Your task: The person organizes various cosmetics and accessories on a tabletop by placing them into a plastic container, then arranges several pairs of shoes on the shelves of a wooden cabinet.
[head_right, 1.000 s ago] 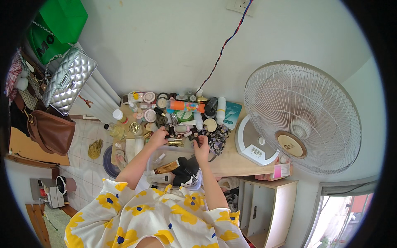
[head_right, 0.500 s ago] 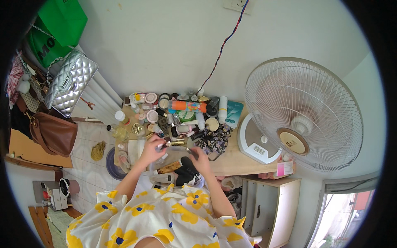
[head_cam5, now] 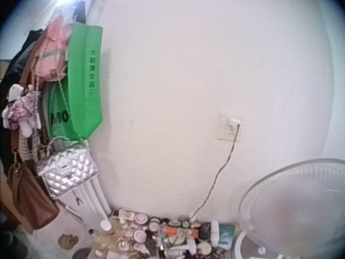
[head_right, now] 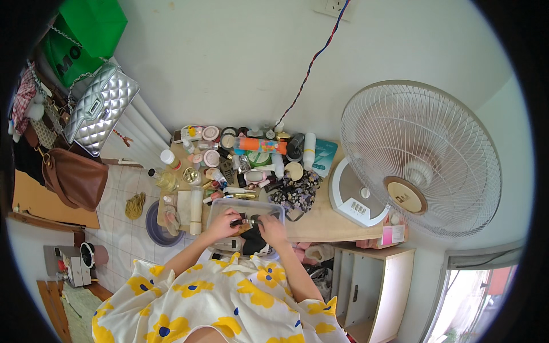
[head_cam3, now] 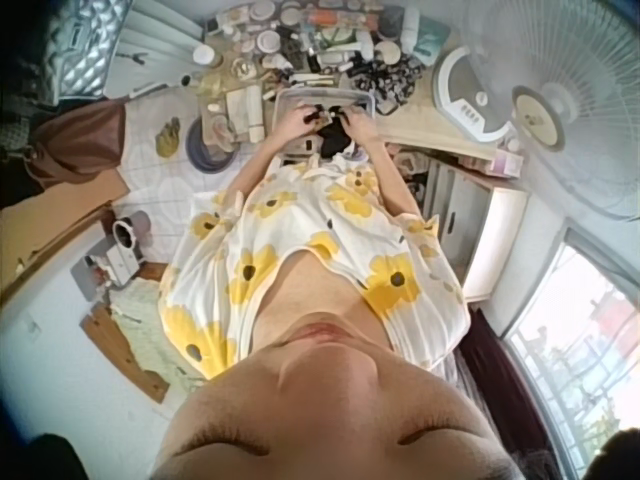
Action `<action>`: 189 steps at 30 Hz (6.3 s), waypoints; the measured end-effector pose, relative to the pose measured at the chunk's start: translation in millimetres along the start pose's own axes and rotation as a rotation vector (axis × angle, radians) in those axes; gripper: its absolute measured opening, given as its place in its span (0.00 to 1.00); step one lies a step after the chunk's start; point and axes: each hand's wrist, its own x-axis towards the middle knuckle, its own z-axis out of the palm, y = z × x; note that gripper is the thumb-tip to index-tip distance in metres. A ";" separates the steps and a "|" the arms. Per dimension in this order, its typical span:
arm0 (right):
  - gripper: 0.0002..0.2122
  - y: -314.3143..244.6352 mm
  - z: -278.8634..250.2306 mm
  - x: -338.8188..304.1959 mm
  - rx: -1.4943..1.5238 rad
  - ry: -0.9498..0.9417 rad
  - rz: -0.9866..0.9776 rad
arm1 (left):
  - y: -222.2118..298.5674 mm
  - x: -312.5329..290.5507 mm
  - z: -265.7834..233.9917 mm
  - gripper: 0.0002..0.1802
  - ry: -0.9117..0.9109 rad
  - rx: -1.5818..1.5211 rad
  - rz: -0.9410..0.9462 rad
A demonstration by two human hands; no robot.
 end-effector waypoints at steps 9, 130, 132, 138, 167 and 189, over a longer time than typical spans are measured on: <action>0.06 7.4 9.4 -4.1 -0.088 -0.044 -0.054 | -27.1 -11.2 19.6 0.14 0.025 0.031 -0.071; 0.13 -9.7 9.6 12.2 0.044 -0.046 -0.108 | 0.4 -19.1 -2.3 0.26 -0.035 0.247 -0.106; 0.12 -12.5 3.6 26.8 0.166 -0.041 -0.099 | 5.2 -14.5 -11.7 0.24 0.007 0.193 -0.112; 0.11 -19.6 -3.7 83.8 0.253 0.059 -0.126 | 2.3 17.3 -49.5 0.16 0.222 0.117 -0.161; 0.24 24.1 56.0 146.2 -0.099 -0.594 0.245 | -137.7 62.2 -7.8 0.13 -0.192 -0.527 -0.719; 0.14 32.1 55.2 146.9 0.406 -0.451 0.247 | -70.4 70.2 -40.3 0.16 -0.122 0.073 -0.513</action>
